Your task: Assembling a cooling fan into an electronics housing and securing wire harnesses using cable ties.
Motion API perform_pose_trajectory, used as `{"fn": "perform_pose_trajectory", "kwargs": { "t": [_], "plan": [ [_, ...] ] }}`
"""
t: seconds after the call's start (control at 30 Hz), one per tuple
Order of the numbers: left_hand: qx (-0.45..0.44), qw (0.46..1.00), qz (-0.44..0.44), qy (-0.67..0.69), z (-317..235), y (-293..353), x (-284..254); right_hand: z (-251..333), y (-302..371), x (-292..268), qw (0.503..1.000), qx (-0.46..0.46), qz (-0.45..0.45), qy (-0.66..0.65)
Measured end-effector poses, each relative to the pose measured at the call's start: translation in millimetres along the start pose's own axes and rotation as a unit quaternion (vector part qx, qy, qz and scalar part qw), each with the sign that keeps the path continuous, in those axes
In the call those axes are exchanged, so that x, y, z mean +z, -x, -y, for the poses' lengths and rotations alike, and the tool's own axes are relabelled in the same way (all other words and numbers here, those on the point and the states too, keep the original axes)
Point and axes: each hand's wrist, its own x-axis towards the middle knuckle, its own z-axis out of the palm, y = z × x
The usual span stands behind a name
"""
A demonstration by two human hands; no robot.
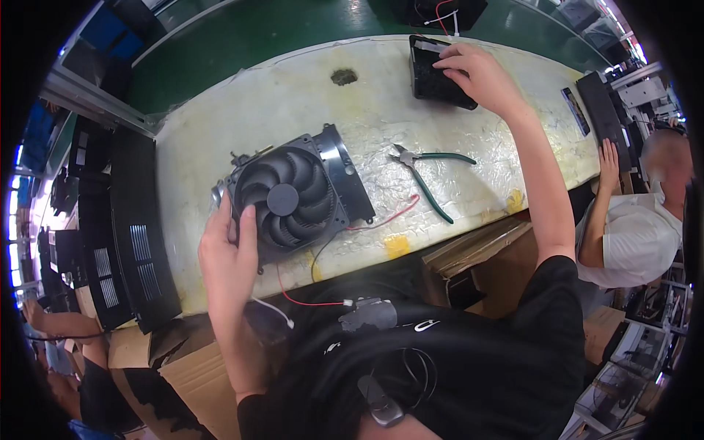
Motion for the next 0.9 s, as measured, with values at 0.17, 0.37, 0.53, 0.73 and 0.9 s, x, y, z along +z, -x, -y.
{"fn": "perform_pose_trajectory", "kwargs": {
  "t": [0.17,0.37,0.53,0.73,0.9],
  "plan": [
    [0.003,1.0,0.018,-0.024,-8,-12,-4,0,-11,1,0.997,-0.019,0.077,-0.022],
    [0.097,0.993,0.0,0.07,10,-13,-11,-10,-15,5,0.994,-0.04,0.094,-0.026],
    [0.007,0.981,0.006,0.192,9,6,-22,-12,-14,2,0.989,0.03,-0.041,-0.137],
    [-0.081,0.939,-0.006,0.335,29,18,-17,-11,-11,-1,0.882,0.113,-0.272,-0.367],
    [-0.11,0.907,0.0,0.407,30,28,-13,69,-22,-24,0.81,0.089,-0.258,-0.519]
  ]
}}
